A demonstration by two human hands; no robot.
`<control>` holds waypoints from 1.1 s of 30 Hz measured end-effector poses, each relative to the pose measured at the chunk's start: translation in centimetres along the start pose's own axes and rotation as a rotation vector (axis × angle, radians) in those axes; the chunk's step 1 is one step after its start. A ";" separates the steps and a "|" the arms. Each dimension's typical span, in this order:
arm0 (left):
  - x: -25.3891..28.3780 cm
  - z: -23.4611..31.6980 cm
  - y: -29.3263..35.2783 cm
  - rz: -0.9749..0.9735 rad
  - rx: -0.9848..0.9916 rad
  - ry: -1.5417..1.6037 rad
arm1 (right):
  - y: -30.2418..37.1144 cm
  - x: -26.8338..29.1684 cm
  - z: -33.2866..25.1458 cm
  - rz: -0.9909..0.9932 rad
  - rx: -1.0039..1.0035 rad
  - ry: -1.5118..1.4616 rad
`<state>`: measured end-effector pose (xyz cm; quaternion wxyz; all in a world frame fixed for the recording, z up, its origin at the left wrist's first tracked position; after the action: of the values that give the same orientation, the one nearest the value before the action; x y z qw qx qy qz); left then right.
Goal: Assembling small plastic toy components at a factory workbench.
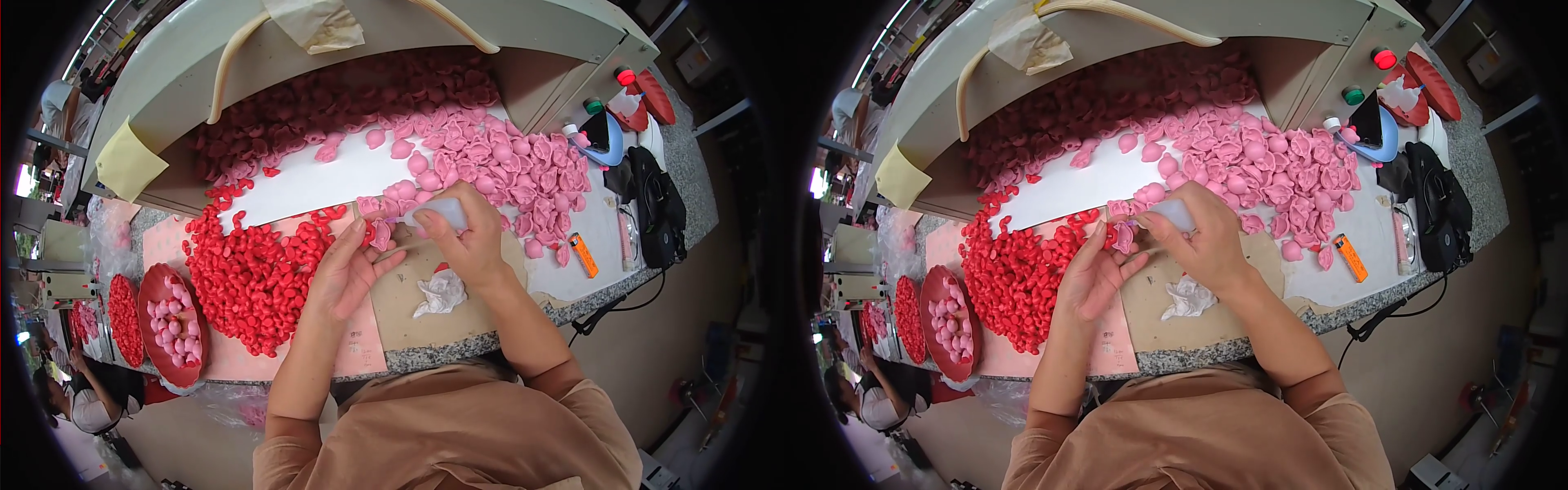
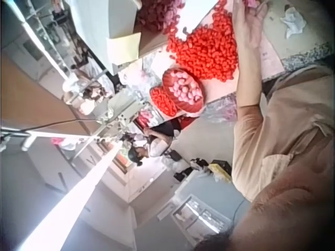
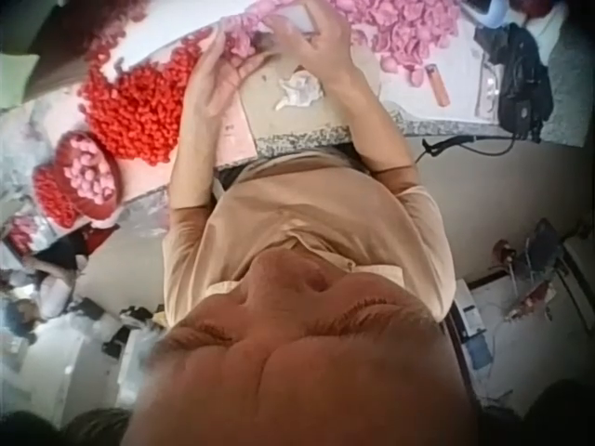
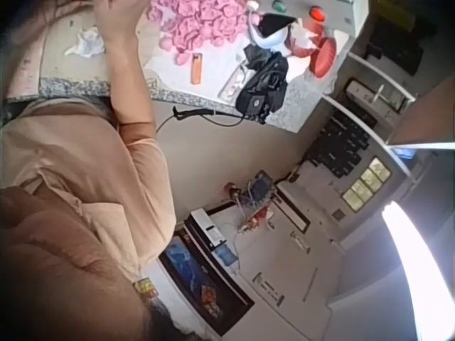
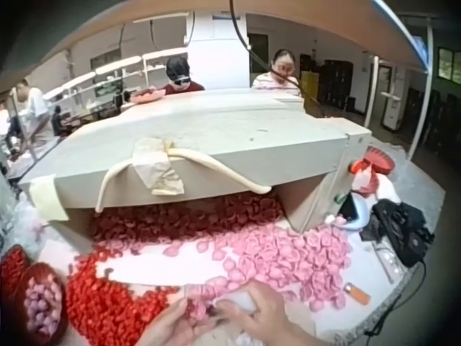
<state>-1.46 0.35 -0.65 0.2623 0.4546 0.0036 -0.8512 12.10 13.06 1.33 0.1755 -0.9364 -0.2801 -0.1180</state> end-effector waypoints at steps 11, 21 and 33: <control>0.2 -0.1 -0.2 -0.001 0.009 -0.024 | 0.0 0.0 -0.3 0.019 0.036 0.038; 0.5 -0.2 -0.2 0.030 -0.016 -0.040 | 0.2 0.0 -0.4 0.021 0.006 0.028; 0.6 0.0 -0.1 -0.007 -0.059 -0.029 | 0.0 -0.1 -0.6 0.060 0.158 0.067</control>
<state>-1.82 0.12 -1.14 0.2728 0.4341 0.0265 -0.8582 11.91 12.77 1.86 0.2614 -0.9231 -0.2544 -0.1214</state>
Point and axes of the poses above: each hand's wrist, its own y-axis away from the middle knuckle, its own x-axis out of the back of the hand, z = x × y, the point moved 1 cm from there along -y, towards the middle knuckle, and after that the axes turned 15 degrees about -x, right-handed, at the moved point
